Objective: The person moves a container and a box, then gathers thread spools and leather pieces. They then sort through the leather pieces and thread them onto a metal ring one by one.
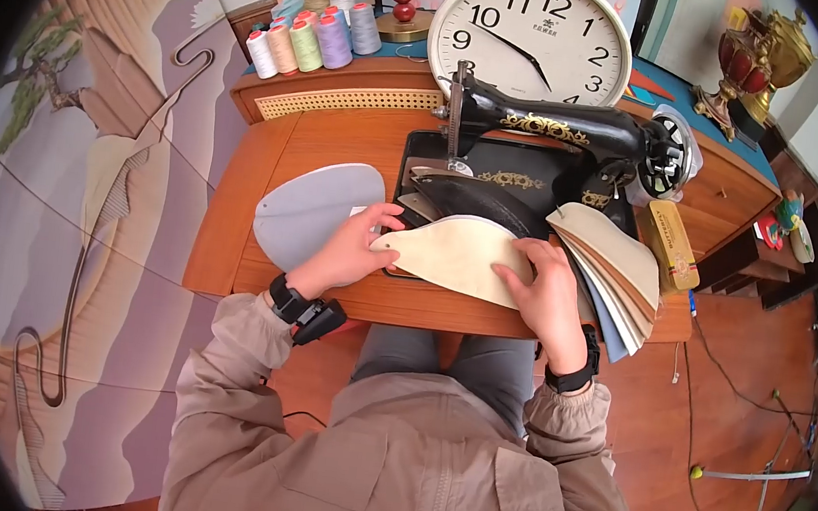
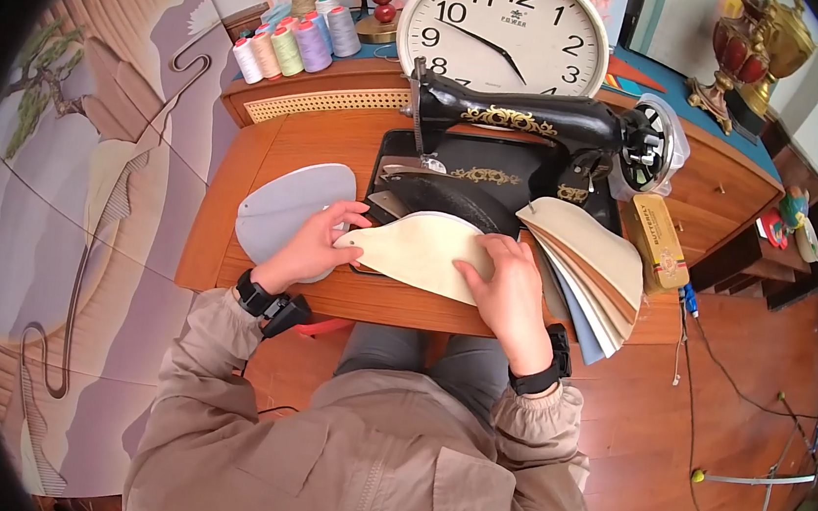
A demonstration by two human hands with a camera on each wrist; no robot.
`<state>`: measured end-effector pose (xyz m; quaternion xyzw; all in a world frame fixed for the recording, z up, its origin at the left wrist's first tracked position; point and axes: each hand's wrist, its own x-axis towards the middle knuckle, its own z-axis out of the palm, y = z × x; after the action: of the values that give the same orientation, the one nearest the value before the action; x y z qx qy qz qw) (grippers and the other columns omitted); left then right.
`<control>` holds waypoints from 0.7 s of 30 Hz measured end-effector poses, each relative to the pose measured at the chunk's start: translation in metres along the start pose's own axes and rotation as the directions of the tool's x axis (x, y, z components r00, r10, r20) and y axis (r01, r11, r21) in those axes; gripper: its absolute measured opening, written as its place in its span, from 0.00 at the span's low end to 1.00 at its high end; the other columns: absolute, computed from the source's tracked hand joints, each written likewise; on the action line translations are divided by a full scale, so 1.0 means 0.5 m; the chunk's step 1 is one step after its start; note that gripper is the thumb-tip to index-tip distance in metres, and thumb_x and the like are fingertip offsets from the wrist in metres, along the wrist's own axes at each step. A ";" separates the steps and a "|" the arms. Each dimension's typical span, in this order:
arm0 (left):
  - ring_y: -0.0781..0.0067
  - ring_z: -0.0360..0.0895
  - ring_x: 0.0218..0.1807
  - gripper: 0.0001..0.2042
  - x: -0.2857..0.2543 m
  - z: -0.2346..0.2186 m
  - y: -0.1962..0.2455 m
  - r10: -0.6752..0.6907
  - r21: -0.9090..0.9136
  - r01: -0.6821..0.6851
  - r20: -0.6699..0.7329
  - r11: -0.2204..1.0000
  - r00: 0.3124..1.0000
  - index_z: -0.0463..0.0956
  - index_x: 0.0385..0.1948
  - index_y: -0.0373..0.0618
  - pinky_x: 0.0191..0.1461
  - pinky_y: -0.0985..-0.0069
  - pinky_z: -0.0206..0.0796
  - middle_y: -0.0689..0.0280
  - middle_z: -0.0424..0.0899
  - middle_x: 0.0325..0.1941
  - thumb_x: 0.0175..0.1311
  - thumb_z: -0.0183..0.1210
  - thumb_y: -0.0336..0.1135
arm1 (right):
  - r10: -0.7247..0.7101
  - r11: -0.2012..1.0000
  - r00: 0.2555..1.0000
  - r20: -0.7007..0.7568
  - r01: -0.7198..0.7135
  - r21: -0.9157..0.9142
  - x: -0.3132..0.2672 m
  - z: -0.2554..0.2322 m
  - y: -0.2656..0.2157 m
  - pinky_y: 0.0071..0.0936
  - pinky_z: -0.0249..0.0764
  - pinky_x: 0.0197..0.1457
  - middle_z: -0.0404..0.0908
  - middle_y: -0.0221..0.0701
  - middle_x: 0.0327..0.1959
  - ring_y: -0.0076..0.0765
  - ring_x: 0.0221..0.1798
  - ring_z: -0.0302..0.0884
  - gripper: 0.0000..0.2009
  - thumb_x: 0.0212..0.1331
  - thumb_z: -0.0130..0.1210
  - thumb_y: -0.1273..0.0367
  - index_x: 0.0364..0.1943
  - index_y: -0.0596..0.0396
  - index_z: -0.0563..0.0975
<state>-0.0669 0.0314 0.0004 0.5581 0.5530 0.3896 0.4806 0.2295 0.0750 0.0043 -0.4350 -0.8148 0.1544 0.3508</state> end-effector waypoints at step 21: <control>0.88 0.74 0.37 0.15 -0.001 0.035 0.091 0.126 -0.102 -0.109 0.183 0.989 0.975 0.83 0.44 0.36 0.42 0.85 0.67 0.74 0.85 0.36 0.73 0.57 0.41 | -0.211 0.920 0.973 -0.099 0.231 0.316 0.011 -0.028 -0.107 0.34 0.73 0.48 0.75 0.37 0.41 0.48 0.46 0.76 0.17 0.49 0.59 0.86 0.43 0.57 0.77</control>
<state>-0.0389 0.0324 0.0406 0.6016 0.4525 0.3878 0.5320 0.2051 0.0483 0.0464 -0.2811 -0.8106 0.2323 0.4582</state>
